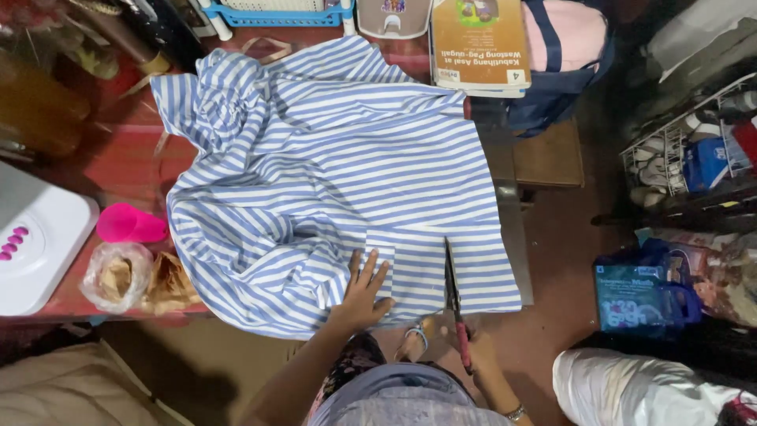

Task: The person measures a blue and white striped fabric with a measuring tape and chalk, then cuts the fabric with scissors. The person smooths the fabric and makes several cuts along the marked lines.

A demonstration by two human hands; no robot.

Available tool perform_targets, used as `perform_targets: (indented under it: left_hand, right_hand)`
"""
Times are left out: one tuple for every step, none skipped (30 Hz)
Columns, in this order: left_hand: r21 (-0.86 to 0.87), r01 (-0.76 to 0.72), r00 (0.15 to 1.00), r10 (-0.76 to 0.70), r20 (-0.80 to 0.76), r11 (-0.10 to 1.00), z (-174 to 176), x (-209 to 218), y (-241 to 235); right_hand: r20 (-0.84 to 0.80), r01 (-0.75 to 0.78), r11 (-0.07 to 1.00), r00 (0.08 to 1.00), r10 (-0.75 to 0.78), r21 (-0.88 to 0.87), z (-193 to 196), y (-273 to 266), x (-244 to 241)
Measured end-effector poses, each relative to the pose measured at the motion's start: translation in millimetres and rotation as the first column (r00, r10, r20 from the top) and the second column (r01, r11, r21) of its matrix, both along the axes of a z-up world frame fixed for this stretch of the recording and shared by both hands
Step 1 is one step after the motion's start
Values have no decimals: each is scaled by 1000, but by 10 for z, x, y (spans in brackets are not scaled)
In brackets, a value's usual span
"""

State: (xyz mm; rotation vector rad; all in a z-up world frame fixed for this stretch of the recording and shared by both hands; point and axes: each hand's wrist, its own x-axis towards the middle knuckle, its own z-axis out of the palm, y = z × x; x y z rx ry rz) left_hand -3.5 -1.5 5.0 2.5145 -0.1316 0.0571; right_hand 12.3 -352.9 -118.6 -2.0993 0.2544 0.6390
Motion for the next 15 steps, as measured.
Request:
perform_targets:
  left_hand:
    - [0, -3, 1000, 3, 2, 1000, 56, -88, -59]
    - [-9, -28, 1000, 28, -13, 1000, 122, -163, -105]
    - [-18, -54, 998, 53, -27, 998, 188, -234, -144]
    - [-18, -53, 998, 52, -30, 998, 196, -289, -186]
    - [70, -76, 993, 81, -82, 995, 202, -344, -220]
    - [160, -93, 986, 113, -124, 983, 206, -349, -240]
    - [161, -92, 987, 112, -119, 983, 204, -324, -302]
    - [46, -129, 991, 128, 23, 991, 208, -303, -345]
    - [-74, -148, 974, 158, 161, 986, 209, -278, -380]
    - [-73, -138, 976, 149, 160, 988, 218, -142, -361]
    - [-13, -61, 994, 62, 94, 998, 221, -5, -336]
    - [36, 23, 1000, -23, 18, 999, 225, 105, -342]
    - [31, 34, 999, -34, 13, 999, 225, 285, -339]
    - [52, 74, 997, -75, 30, 996, 218, 471, -344]
    - [74, 113, 992, -117, 47, 991, 207, 652, -349]
  right_hand:
    - [2, -3, 1000, 1000, 3, 0, 413, 92, -7]
    - [-96, 16, 999, 995, -19, -31, 832, 196, -10]
    - [-192, 32, 997, 980, -44, -65, 1252, 307, -10]
    - [-194, 33, 997, 980, -45, -65, 1071, 213, -71]
    - [-114, 1, 999, 993, -5, -36, 890, 128, -130]
    - [-24, -32, 999, 999, 32, -7, 701, 59, -141]
    - [-20, -30, 1000, 999, 30, -5, 681, 36, -142]
    - [-79, -27, 1000, 996, 28, 8, 666, 31, -158]
    - [-138, -23, 1000, 990, 26, 21, 647, 35, -170]
    - [-139, -14, 1000, 990, 17, 22, 727, 70, -164]
    - [-148, -6, 1000, 989, 8, 15, 801, 112, -155]
    - [-162, 3, 1000, 987, -3, 1, 896, 123, -180]
    - [-166, 14, 1000, 986, -15, -5, 896, 135, -152]
    - [-176, -11, 1000, 984, 12, 4, 892, 140, -114]
    - [-184, -36, 999, 982, 38, 14, 885, 149, -80]
